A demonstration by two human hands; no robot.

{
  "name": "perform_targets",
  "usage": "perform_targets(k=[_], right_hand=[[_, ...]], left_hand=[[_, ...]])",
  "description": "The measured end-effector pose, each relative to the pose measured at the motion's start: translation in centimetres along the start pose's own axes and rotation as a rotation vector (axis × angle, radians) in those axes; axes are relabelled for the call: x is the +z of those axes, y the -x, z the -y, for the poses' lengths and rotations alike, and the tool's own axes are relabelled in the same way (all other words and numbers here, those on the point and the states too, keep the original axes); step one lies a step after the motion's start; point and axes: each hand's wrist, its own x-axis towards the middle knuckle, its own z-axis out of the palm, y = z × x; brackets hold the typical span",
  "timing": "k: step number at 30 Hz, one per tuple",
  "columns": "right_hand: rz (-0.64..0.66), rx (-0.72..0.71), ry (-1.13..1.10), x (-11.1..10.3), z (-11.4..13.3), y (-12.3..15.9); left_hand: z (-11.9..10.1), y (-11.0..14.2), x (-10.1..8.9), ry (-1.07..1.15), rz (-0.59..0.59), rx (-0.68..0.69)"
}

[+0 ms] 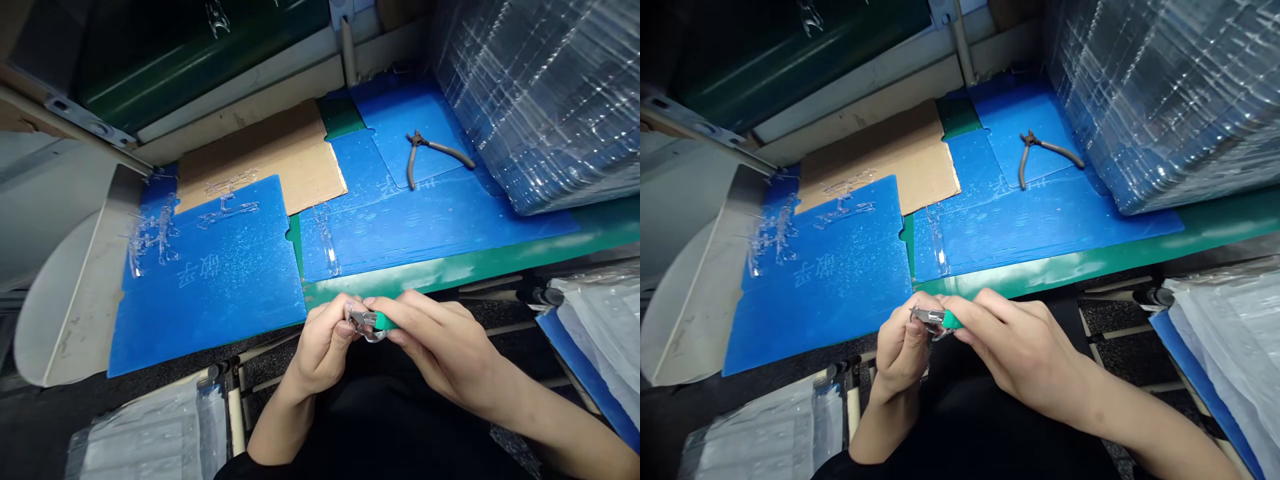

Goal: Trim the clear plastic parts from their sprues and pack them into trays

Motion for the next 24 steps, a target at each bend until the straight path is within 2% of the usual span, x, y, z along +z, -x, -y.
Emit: perform_targets(k=[12,24], right_hand=[[0.017,0.02,-0.124,-0.1,0.4,0.9],[-0.059,0.088,-0.162,0.9,1.3,1.0]], left_hand=[[-0.2,0.3,0.0,-0.087,-0.001,0.029],[0.3,0.7,0.1,-0.039,-0.039,0.037]])
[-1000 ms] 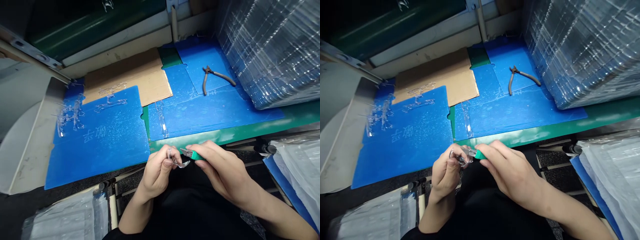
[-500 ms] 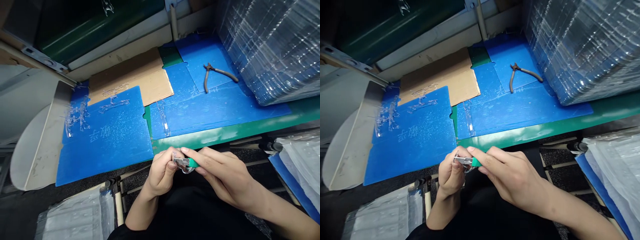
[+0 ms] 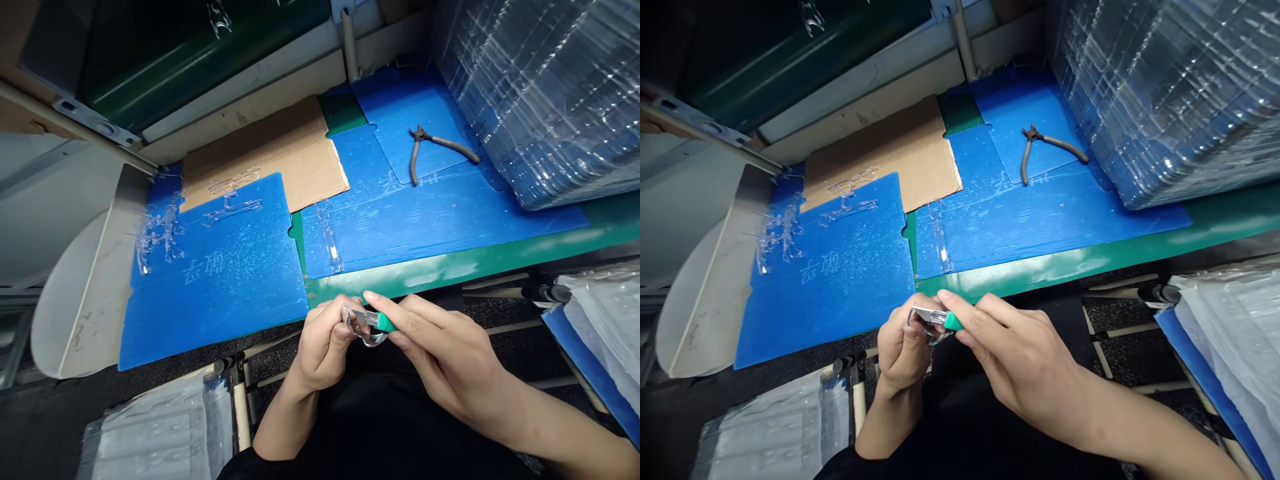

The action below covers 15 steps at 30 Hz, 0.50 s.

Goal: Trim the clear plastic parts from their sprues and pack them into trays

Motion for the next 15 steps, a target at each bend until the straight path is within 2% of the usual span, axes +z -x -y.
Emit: perform_targets(k=[4,9,12,15], right_hand=[[-0.038,0.035,-0.045,0.8,0.0,0.1],[-0.15,0.156,-0.063,1.7,-1.2,-0.6],[-0.206,0.241,-0.113,1.7,-1.7,-0.9],[-0.328,0.317,-0.193,1.6,-1.7,-0.7]], left_hand=[[0.1,0.0,0.1,-0.004,-0.027,-0.009],[-0.2,0.2,0.5,0.032,0.011,0.0],[-0.3,-0.1,0.9,0.103,-0.014,-0.151],[-0.4,-1.1,1.1,0.233,0.004,-0.328]])
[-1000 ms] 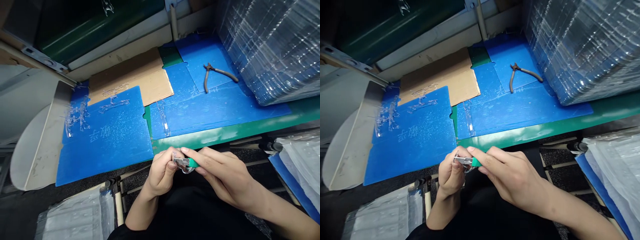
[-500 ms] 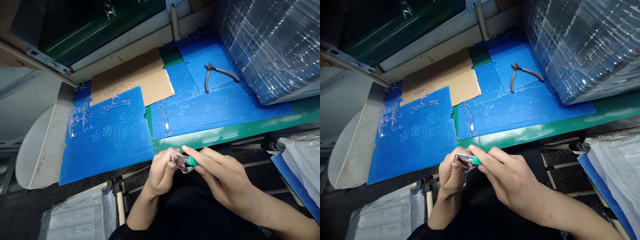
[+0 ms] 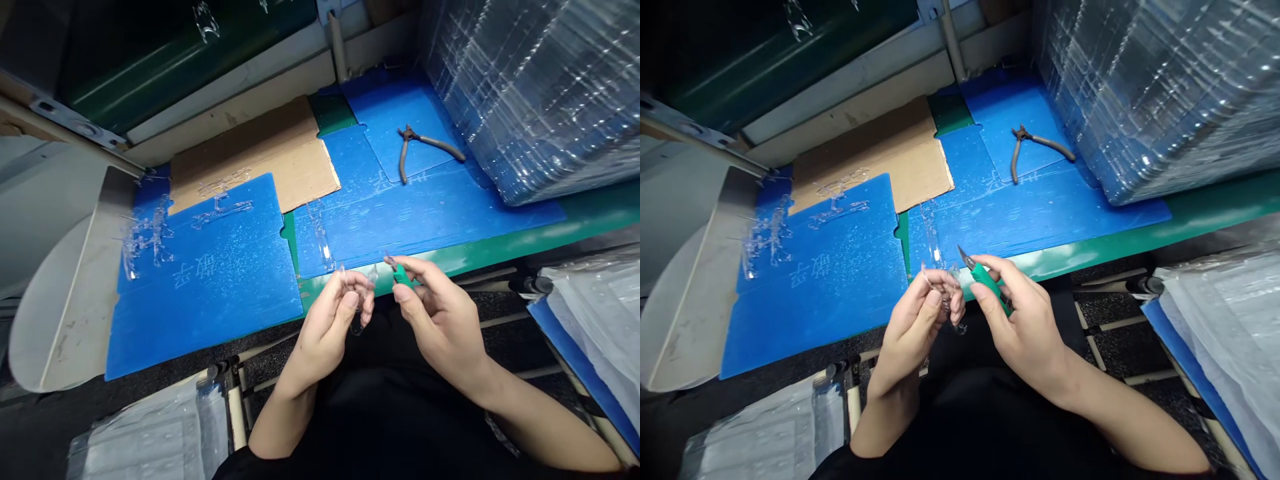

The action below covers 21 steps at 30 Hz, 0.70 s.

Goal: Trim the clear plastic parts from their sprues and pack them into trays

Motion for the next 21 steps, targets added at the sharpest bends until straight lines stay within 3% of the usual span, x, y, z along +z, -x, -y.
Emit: perform_targets(k=[2,5,9,13,17,21], right_hand=[[-0.059,-0.003,-0.027,-0.1,0.1,0.1],[-0.107,-0.073,0.029,-0.4,0.3,0.3],[-0.184,-0.138,0.128,-1.7,0.2,1.5],[-0.222,-0.077,0.182,-4.6,-1.1,4.0],[-0.326,0.08,0.247,-7.9,-1.6,7.3],[-0.437,0.193,0.197,-10.0,-0.9,10.0]], left_hand=[[-0.3,-0.8,0.2,-0.002,0.039,-0.073],[-0.6,-1.4,0.9,-0.212,0.08,-0.084],[-0.1,-0.8,2.7,-0.57,0.046,0.033],[2.0,-1.2,5.0,-0.781,0.052,0.131],[3.9,-2.2,8.7,-0.682,0.217,0.157],[3.8,-3.1,12.0,-0.346,0.357,-0.072]])
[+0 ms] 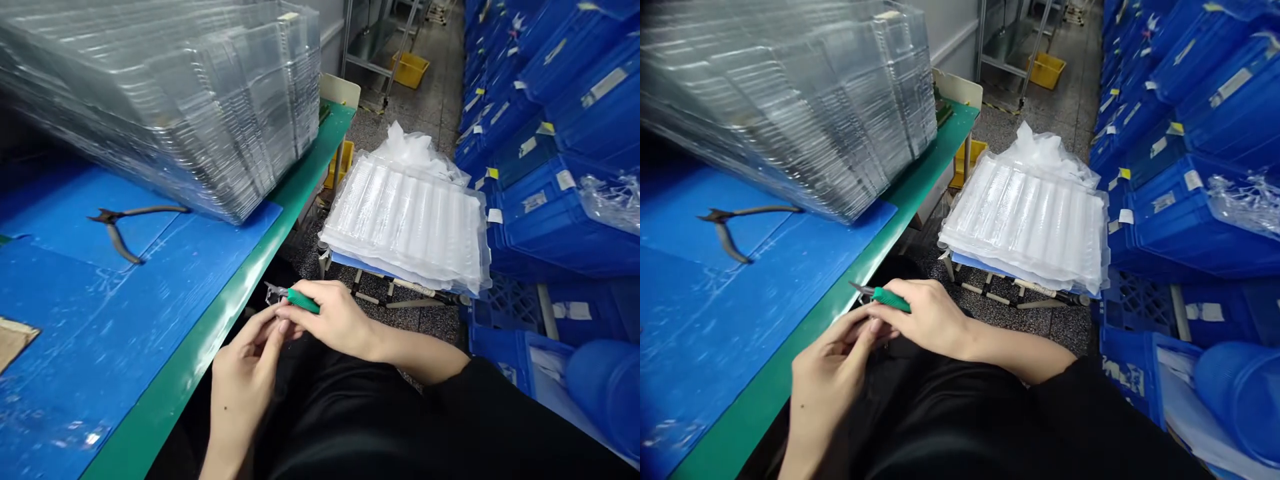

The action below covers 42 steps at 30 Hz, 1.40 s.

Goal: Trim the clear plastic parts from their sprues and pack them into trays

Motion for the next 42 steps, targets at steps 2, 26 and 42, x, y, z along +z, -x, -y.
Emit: perform_targets(k=[2,26,42], right_hand=[[-0.037,-0.051,-0.031,-0.7,0.1,0.5],[0.324,0.238,-0.525,10.4,4.2,-5.4],[0.753,0.214,-0.591,16.3,9.7,-4.9]], left_hand=[[-0.9,-0.7,0.6,0.16,0.004,-0.06],[-1.3,3.3,-8.1,0.661,-0.238,-0.12],[-2.7,11.2,-11.6,0.614,-0.557,-0.021]])
